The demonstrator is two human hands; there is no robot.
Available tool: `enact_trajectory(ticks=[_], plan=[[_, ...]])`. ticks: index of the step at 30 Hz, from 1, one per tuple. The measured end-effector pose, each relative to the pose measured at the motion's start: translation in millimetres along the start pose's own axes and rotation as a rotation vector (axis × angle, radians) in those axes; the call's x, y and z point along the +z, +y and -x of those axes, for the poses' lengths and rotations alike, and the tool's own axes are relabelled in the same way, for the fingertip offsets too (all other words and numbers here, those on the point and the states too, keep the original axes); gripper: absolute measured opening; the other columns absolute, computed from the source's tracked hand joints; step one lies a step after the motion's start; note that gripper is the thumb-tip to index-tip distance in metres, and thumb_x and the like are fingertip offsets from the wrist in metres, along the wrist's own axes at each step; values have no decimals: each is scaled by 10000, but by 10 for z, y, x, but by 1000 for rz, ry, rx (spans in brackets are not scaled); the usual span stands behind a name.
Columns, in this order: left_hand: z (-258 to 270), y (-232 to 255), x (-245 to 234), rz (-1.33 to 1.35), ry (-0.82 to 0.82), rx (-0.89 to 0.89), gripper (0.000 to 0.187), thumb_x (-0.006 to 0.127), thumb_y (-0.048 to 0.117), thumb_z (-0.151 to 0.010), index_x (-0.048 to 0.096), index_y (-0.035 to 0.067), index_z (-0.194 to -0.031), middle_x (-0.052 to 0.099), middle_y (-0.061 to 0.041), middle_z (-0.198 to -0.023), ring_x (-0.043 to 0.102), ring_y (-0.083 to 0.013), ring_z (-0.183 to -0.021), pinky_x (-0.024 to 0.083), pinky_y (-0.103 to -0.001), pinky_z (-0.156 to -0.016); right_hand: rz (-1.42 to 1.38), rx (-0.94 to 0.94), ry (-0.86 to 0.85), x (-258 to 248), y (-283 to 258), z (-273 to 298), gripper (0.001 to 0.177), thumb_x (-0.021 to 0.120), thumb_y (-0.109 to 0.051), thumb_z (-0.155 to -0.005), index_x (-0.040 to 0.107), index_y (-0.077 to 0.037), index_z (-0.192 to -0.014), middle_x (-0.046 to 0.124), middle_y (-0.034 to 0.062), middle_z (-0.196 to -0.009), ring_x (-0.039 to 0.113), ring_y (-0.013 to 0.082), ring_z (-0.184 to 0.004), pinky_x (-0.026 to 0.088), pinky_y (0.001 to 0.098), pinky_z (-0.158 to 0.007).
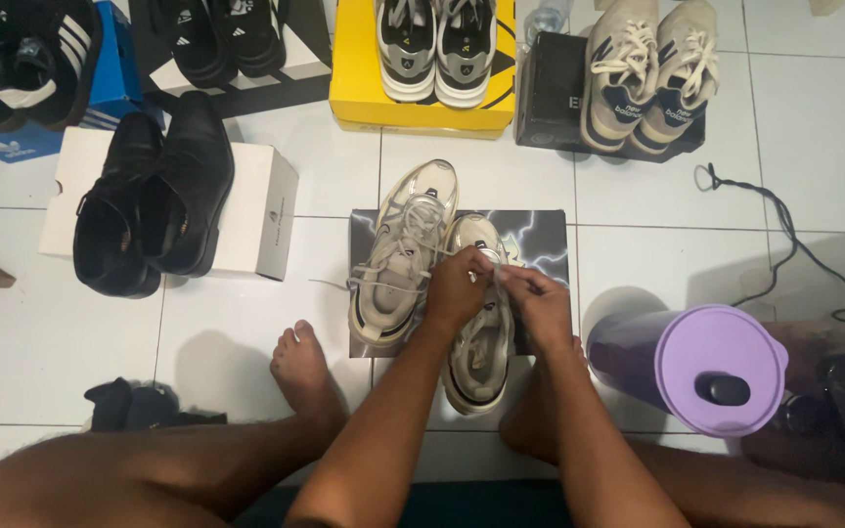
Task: The person sits on the floor and repeatedly removes and re-laces a pair of white sneakers. They pull the laces out, thread them back through the eyelets, and tie knots, repeating this cycle multiple times on the same pair of shoes.
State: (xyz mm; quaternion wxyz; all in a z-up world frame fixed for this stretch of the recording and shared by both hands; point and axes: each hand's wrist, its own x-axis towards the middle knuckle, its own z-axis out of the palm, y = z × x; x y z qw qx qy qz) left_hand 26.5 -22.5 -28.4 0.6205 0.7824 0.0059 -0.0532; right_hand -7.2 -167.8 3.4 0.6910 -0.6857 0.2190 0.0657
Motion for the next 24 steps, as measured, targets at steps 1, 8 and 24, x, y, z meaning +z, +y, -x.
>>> enact_trajectory(ticks=[1,8,24], plan=[[2,-9,-1,9,-9,-17,154,765,-22,-784,660,47,-873,754,-68,-809,744,-173,-774,559,-315,-694,115,-49,2,7,-38,13,277,809,-80,-850,773,-16,-1117,711,40,-835,620,81,-728,504,236,-674],[-48,-165,11,303,-79,34,143,769,-29,-808,656,39,-863,735,-55,-846,732,-131,-833,575,-280,-738,552,-261,187,59,-145,55,167,732,-102,-868,812,-61,-1009,711,34,-700,620,72,-605,491,250,-571],[-65,-212,186,193,58,-69,141,751,-44,-761,649,45,-800,719,-91,-748,694,-188,-681,529,-321,-631,336,-112,23,-99,-6,-44,219,698,-81,-898,772,27,-1074,743,64,-836,638,99,-719,513,239,-667]])
